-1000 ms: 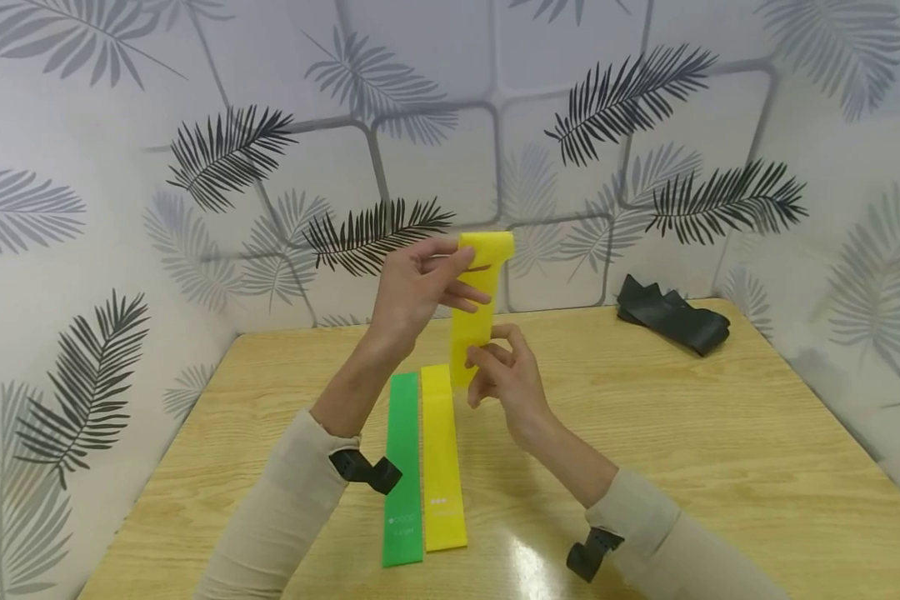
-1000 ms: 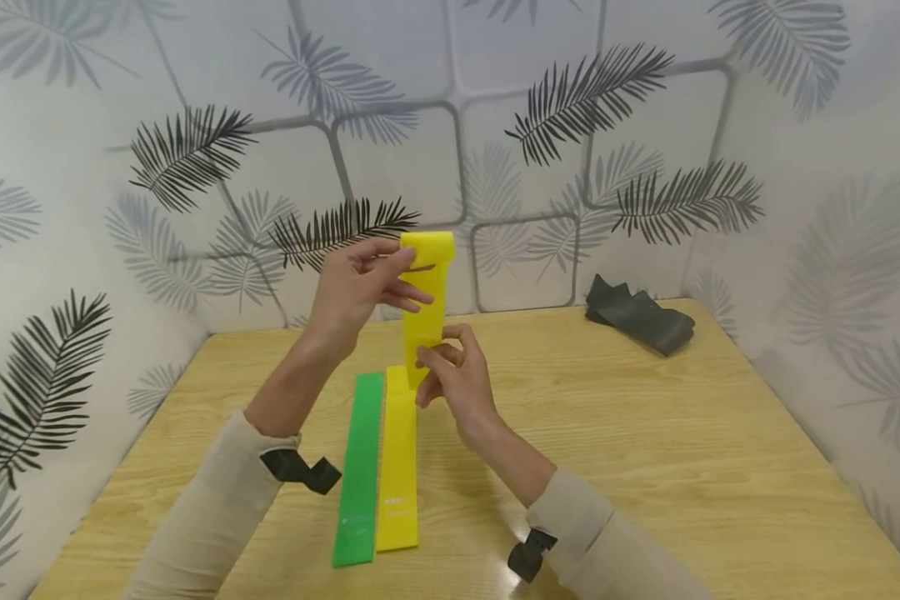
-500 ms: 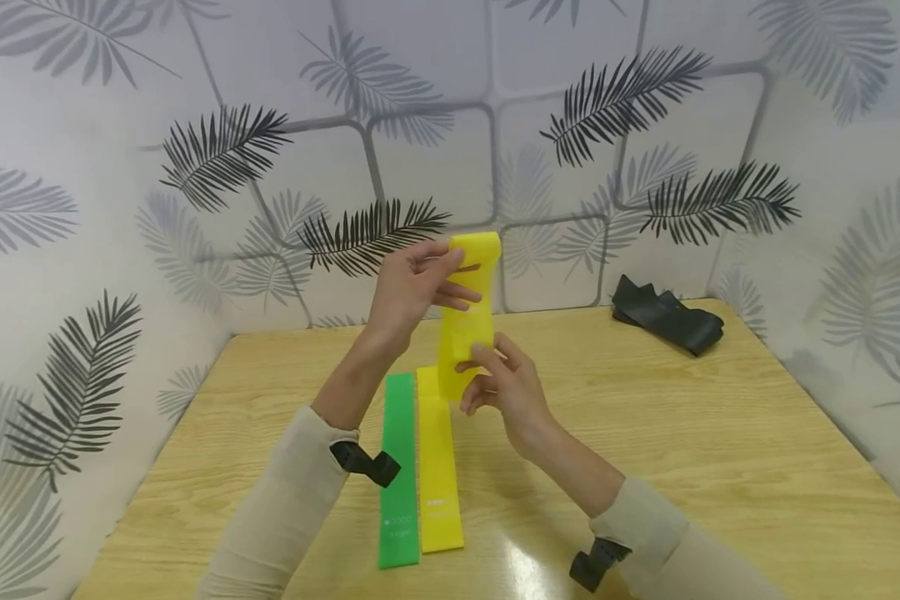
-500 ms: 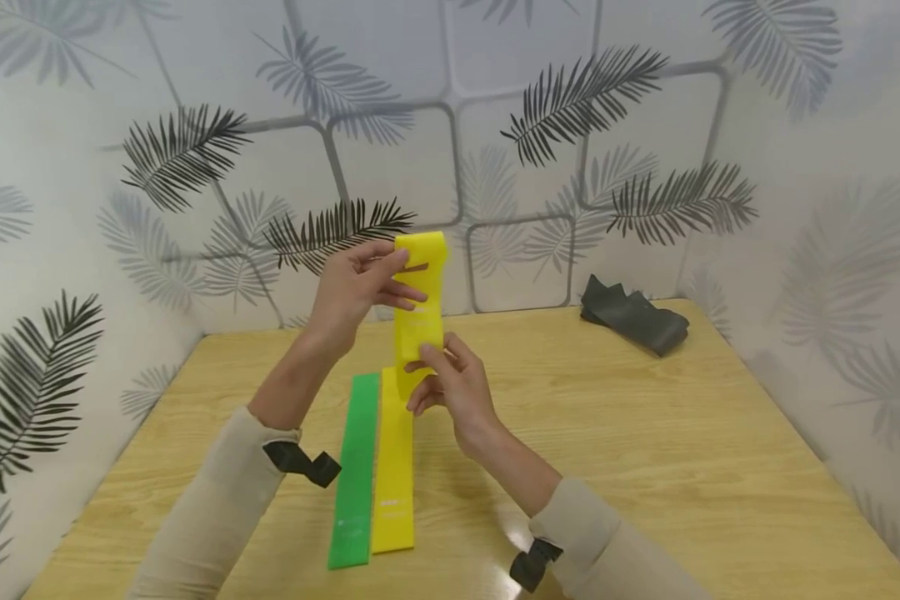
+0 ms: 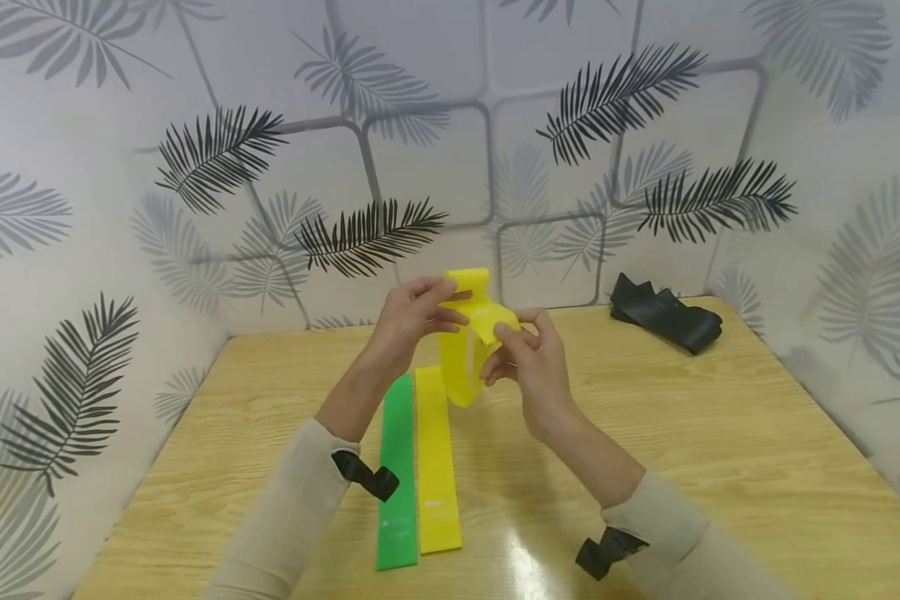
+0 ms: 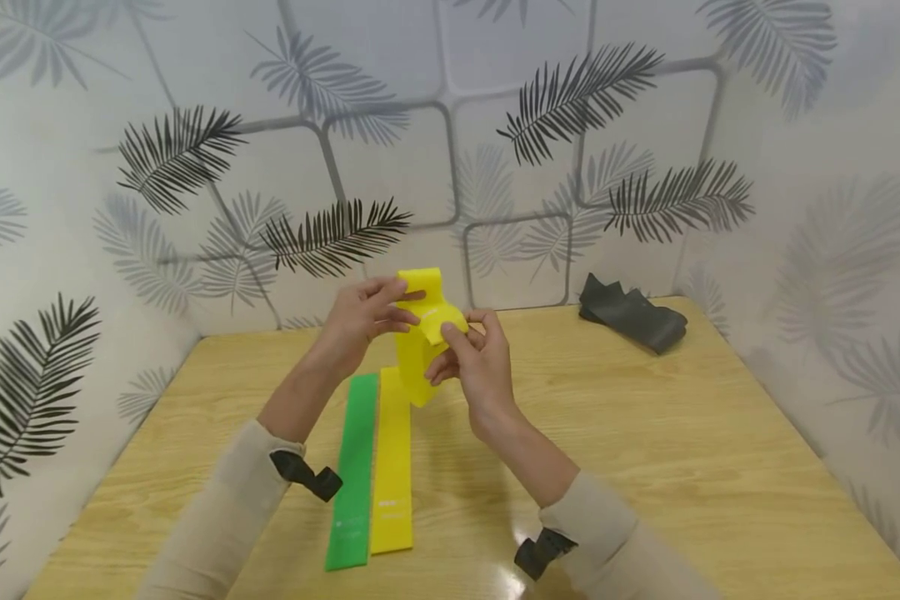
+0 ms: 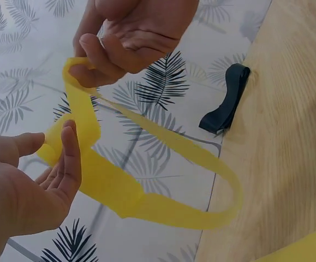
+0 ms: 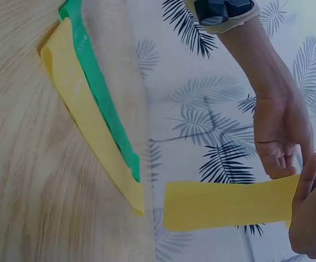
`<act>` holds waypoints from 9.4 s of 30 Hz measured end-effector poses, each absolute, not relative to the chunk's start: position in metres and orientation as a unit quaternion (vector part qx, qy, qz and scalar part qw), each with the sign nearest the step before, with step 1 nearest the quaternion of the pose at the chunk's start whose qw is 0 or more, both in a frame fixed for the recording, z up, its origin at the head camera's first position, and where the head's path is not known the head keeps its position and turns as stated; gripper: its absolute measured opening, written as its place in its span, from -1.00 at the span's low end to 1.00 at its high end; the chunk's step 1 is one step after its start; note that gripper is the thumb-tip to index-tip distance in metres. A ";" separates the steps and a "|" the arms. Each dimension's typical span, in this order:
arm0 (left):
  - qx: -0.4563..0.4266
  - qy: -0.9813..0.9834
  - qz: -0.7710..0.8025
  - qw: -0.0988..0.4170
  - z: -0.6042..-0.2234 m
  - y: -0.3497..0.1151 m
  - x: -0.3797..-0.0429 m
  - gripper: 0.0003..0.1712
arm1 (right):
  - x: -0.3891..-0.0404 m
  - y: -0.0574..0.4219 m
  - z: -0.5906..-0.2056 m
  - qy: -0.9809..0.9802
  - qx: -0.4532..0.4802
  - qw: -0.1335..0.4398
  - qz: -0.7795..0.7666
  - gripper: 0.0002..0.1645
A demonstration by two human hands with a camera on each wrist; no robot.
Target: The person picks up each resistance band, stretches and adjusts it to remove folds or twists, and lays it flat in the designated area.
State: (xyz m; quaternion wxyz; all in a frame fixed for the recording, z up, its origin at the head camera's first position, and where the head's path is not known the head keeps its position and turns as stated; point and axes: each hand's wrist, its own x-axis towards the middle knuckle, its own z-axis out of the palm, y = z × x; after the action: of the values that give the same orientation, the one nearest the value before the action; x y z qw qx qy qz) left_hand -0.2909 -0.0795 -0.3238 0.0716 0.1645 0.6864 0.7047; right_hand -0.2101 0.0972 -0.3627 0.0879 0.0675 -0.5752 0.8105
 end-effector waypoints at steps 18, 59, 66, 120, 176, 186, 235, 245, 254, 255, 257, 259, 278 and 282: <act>0.109 0.669 0.718 0.158 -0.362 -0.080 -0.285 -0.54 | -0.214 0.101 -0.336 -0.561 0.093 0.109 0.815 -0.86; 0.149 0.462 0.845 0.222 -0.337 -0.037 -0.275 -0.37 | -0.201 0.096 -0.366 -0.613 0.012 0.004 0.790 -0.57; 0.112 0.418 0.868 0.244 -0.336 -0.033 -0.274 -0.36 | -0.200 0.096 -0.371 -0.647 0.031 -0.040 0.761 -0.73; 0.059 0.545 0.812 0.202 -0.360 -0.049 -0.325 -0.49 | -0.149 0.110 -0.424 -0.718 0.112 -0.218 0.652 -0.56; 0.183 0.944 0.272 -0.035 -0.467 -0.062 -0.369 -0.83 | -0.135 0.125 -0.465 -0.754 0.190 -0.372 0.507 -0.43; 0.232 0.935 0.262 0.062 -0.449 -0.070 -0.371 -0.90 | -0.135 0.125 -0.461 -0.761 0.171 -0.363 0.510 -0.45; 0.162 0.973 0.162 0.016 -0.454 -0.051 -0.357 -0.85 | -0.140 0.160 -0.457 -0.839 0.227 -0.241 0.432 -0.34; 0.181 0.974 0.138 0.002 -0.468 -0.054 -0.359 -0.83 | -0.222 0.248 -0.453 -0.933 0.116 -0.021 0.340 -0.70; 0.157 0.977 0.143 0.013 -0.468 -0.054 -0.355 -0.85 | -0.277 0.331 -0.470 -0.966 0.084 0.160 0.188 -0.69; 0.155 0.977 0.143 0.014 -0.468 -0.053 -0.355 -0.85 | -0.282 0.337 -0.472 -0.969 0.085 0.168 0.162 -0.69; 0.153 0.978 0.142 0.014 -0.466 -0.053 -0.354 -0.85 | -0.291 0.349 -0.476 -0.974 0.084 0.173 0.123 -0.74; 0.151 0.979 0.137 0.014 -0.466 -0.052 -0.355 -0.85 | -0.299 0.357 -0.478 -0.979 0.077 0.158 0.102 -0.73; 0.152 0.980 0.125 0.013 -0.460 -0.049 -0.349 -0.77 | -0.312 0.381 -0.476 -0.980 -0.031 0.174 0.096 -0.57; 0.149 0.981 0.121 0.012 -0.462 -0.049 -0.350 -0.76 | -0.315 0.385 -0.468 -0.969 -0.077 0.161 0.174 -0.57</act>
State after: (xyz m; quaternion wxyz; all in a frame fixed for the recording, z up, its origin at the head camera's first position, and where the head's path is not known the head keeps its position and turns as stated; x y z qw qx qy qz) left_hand -0.3500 -0.0486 -0.4621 0.0124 0.1490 0.9814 0.1207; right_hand -0.3153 0.3851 -0.4678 0.1610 -0.0766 -0.9685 0.1737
